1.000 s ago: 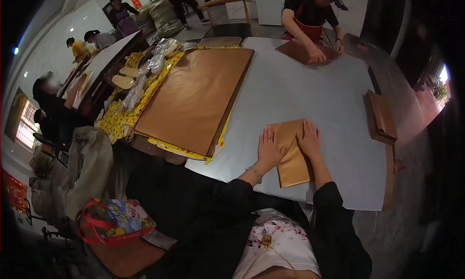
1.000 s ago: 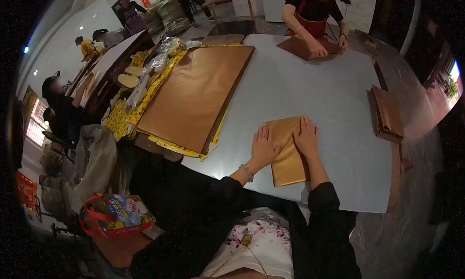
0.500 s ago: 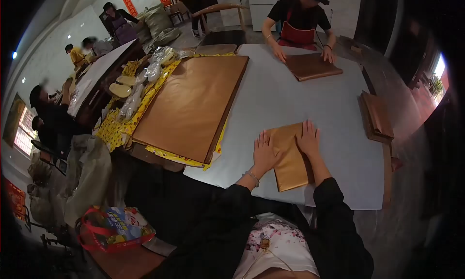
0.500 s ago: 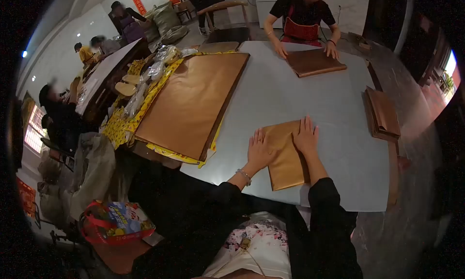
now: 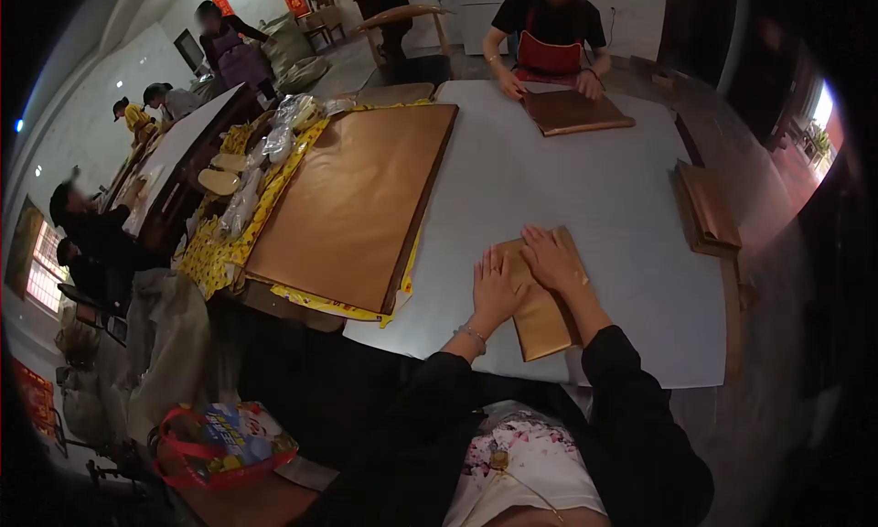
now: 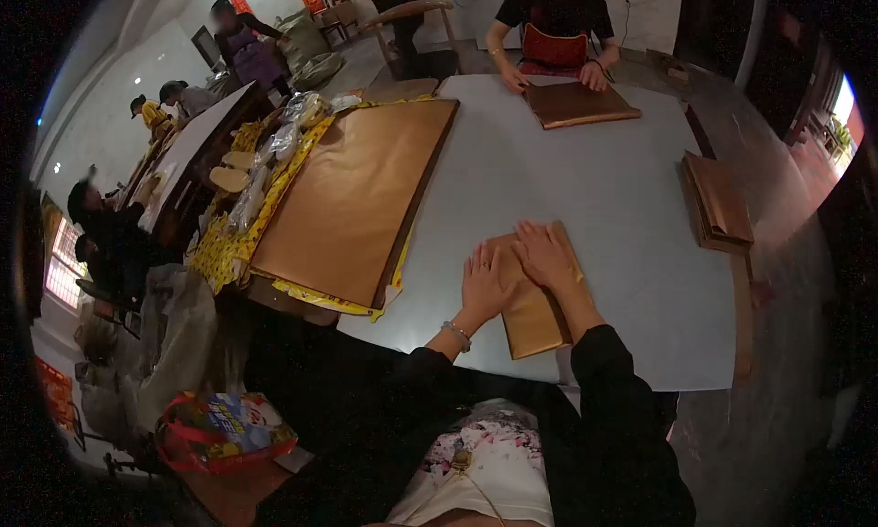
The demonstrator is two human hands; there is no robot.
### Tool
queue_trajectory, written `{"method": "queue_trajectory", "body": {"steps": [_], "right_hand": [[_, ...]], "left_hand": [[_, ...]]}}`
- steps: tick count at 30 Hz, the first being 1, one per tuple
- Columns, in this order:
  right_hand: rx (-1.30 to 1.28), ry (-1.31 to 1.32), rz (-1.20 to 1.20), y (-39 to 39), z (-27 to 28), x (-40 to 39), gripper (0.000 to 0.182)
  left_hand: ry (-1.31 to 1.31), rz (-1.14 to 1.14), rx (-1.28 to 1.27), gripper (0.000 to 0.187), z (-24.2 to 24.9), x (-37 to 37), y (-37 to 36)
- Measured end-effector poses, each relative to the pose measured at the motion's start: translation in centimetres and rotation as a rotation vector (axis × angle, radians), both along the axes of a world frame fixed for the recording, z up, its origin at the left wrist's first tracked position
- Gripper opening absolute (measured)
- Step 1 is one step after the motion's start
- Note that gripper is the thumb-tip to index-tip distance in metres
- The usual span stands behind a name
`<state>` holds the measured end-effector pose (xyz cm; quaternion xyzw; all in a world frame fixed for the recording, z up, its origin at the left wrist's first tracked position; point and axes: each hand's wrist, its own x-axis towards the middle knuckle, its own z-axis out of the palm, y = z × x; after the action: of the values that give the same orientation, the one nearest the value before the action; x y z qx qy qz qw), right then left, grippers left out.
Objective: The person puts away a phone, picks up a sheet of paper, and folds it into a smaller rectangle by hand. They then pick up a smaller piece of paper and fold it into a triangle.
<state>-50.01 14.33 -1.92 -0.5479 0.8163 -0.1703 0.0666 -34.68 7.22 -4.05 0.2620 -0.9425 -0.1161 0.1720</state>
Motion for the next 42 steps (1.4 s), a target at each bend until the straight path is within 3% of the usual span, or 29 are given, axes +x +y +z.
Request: {"method": "queue_trajectory", "body": {"steps": [3,19,22,24,26,27,30,42], "right_hand": [[0.001,0.043,-0.192,1.2,-1.0,-2.3,0.055],[0.079,0.175,-0.530,4.6,-1.7,-3.8,0.060],[-0.116,0.309,-0.495,4.5,-2.5,-2.7,0.058],[-0.059,0.304,-0.432,4.2,-1.0,-0.7,0.056],[-0.043,0.210,-0.209,3.9,-1.1,0.3,0.055],[0.001,0.085,-0.221,3.7,-1.4,0.3,0.055],[0.012,0.034,-0.267,3.6,-1.7,-0.8,0.056],[-0.031,0.098,-0.391,3.4,-1.8,-1.2,0.056]], "left_hand": [[-0.026,0.013,0.027,0.081,0.1,0.0,0.0],[-0.066,0.018,-0.011,0.087,0.2,-0.1,0.0],[-0.046,0.030,-0.009,0.088,-0.2,-0.3,0.0],[-0.065,0.024,0.003,0.088,0.3,-0.2,0.0],[-0.096,0.025,0.018,0.089,0.5,-0.2,0.1],[-0.103,0.023,0.014,0.089,0.4,-0.2,0.0],[-0.096,0.022,-0.012,0.089,0.1,-0.1,-0.3],[-0.042,0.017,-0.021,0.087,-0.2,-0.3,-0.3]]}}
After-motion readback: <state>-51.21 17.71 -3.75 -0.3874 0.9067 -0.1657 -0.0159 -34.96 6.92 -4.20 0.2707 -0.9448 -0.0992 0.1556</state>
